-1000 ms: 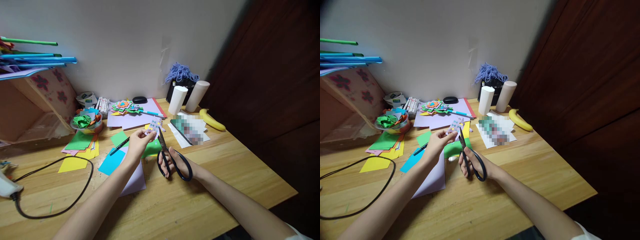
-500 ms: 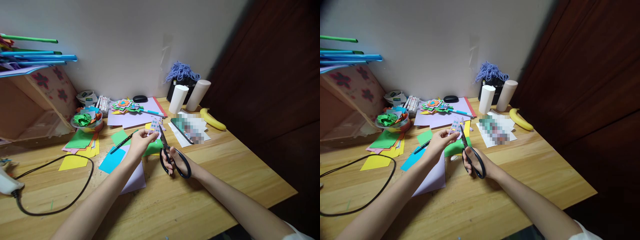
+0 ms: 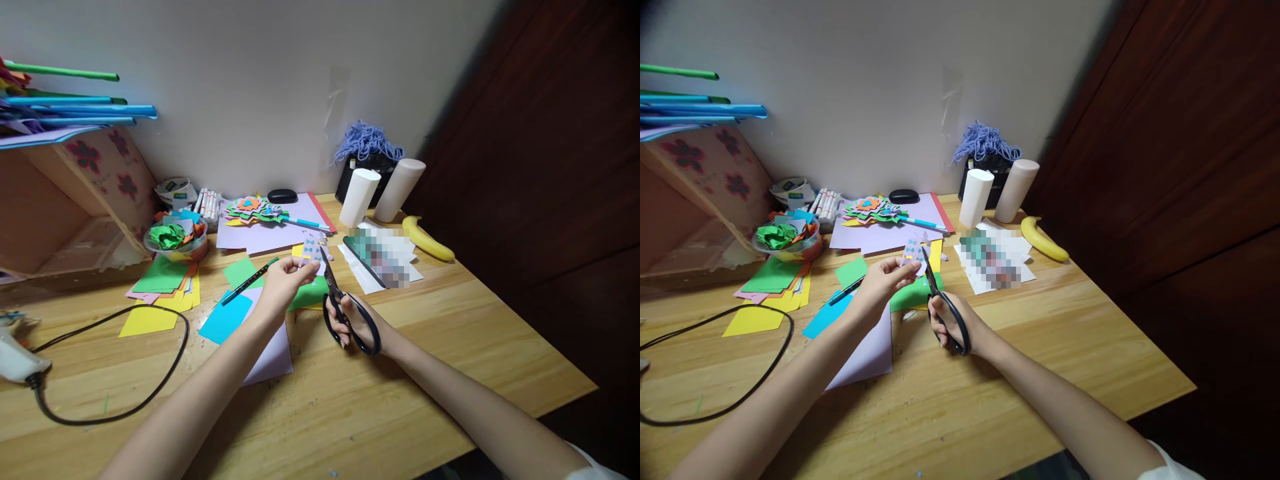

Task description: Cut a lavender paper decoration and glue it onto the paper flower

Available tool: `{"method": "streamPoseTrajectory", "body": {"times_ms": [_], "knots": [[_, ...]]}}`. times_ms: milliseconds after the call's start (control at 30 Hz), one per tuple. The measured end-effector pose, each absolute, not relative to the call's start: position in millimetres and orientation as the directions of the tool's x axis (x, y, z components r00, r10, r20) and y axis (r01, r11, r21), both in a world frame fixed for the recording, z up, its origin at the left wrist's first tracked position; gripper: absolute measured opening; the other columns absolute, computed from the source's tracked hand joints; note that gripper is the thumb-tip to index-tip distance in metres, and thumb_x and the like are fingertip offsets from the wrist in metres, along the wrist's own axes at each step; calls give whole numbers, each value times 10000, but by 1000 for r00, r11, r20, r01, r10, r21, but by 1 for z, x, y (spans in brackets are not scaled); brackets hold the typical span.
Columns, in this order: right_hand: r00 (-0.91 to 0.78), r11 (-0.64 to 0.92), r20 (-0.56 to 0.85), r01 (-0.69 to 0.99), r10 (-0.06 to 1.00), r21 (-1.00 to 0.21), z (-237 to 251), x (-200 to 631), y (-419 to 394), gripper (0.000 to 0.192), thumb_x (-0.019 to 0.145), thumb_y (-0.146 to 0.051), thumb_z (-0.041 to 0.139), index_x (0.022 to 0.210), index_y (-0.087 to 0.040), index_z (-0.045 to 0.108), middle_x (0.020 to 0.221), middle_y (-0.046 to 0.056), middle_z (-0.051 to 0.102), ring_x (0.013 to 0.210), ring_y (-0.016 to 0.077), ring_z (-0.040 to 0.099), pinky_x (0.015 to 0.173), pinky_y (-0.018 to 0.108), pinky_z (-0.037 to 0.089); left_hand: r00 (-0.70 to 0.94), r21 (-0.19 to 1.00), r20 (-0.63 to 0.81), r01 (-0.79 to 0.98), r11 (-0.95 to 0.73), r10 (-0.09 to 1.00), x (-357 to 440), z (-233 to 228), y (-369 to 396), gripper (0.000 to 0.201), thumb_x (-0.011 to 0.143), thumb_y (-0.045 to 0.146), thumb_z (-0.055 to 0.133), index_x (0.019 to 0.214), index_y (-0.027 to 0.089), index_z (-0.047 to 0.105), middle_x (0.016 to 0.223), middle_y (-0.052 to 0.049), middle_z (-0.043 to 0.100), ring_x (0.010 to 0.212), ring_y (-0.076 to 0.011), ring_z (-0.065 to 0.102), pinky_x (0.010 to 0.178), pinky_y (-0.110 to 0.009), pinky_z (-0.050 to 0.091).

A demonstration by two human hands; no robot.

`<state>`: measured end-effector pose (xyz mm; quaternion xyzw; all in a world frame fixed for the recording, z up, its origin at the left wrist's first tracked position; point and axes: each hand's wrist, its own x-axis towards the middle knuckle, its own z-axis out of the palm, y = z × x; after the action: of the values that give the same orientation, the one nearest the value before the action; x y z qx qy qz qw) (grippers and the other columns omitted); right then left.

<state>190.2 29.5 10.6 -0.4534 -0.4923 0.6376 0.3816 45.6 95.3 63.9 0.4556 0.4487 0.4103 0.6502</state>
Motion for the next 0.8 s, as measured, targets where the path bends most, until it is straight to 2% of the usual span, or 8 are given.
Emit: {"method": "streamPoseTrajectory", "body": {"times_ms": [367, 800], "knots": [[-294, -171, -174, 35, 940, -985, 11, 194, 30, 713, 555, -883, 400, 694, -184, 416, 438, -98, 358, 309, 50, 346, 327, 176, 330, 279, 942, -237, -170, 291, 931, 44, 62, 100, 307, 537, 348, 798, 643, 112, 632, 627, 7, 569, 607, -74, 523, 672, -210, 450], [-278, -184, -179, 7, 944, -983, 10, 191, 29, 723, 533, -894, 399, 683, -187, 409, 429, -101, 352, 300, 54, 360, 326, 179, 331, 301, 940, -232, -175, 292, 925, 45, 66, 93, 247, 586, 310, 763, 603, 122, 604, 628, -1, 575, 601, -80, 529, 695, -233, 443]]}}
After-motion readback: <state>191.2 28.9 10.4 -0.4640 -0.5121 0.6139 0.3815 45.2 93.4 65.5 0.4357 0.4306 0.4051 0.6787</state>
